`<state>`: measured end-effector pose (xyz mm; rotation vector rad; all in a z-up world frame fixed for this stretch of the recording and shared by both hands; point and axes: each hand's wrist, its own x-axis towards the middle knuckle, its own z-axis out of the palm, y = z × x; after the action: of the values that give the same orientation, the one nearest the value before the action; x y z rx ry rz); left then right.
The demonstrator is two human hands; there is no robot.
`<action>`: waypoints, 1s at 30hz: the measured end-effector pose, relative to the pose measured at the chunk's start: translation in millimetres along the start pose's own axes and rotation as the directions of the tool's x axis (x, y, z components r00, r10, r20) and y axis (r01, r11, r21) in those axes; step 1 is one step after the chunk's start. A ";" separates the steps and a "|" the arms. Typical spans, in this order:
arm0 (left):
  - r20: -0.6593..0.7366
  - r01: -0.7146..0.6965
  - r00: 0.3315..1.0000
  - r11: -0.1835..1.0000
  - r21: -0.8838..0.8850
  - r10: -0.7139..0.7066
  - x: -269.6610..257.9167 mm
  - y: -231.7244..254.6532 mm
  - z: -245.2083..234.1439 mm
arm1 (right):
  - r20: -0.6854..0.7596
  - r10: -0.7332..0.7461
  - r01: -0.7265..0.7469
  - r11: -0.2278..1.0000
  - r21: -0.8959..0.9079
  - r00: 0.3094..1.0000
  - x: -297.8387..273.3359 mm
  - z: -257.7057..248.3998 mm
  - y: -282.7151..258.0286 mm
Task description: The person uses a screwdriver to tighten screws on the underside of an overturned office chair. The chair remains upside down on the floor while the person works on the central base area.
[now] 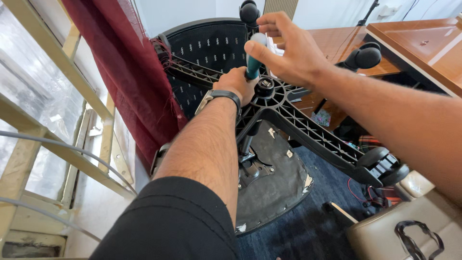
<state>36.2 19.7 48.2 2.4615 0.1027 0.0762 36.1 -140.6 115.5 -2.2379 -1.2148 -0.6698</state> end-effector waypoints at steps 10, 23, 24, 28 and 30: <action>-0.234 -0.148 0.961 0.989 0.005 0.145 -6.9 -10.1 29.0 | 0.113 0.011 -0.027 0.990 0.138 0.993 -8.4 -9.1 -17.0; -0.258 -0.257 0.929 0.964 0.070 0.266 -32.9 -12.0 37.2 | -0.169 0.233 -0.194 0.956 0.221 0.958 -42.7 23.0 -35.8; -0.243 -0.252 0.933 0.964 0.084 0.265 -33.0 -11.0 37.7 | -0.137 0.259 -0.216 0.939 0.266 0.956 -47.7 23.8 -36.1; -0.235 -0.268 0.933 0.962 0.053 0.273 -33.5 -8.2 33.3 | -0.059 0.286 -0.246 0.896 0.369 0.956 -50.1 17.6 -28.0; -0.231 -0.254 0.938 0.966 0.048 0.259 -35.3 -9.0 34.8 | -0.030 0.243 -0.216 0.907 0.362 0.970 -52.3 13.9 -22.1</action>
<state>3.4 1.7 14.5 2.4612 -0.1175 0.4838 -5.5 -153.3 76.4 -1.9882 -0.9292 -0.3991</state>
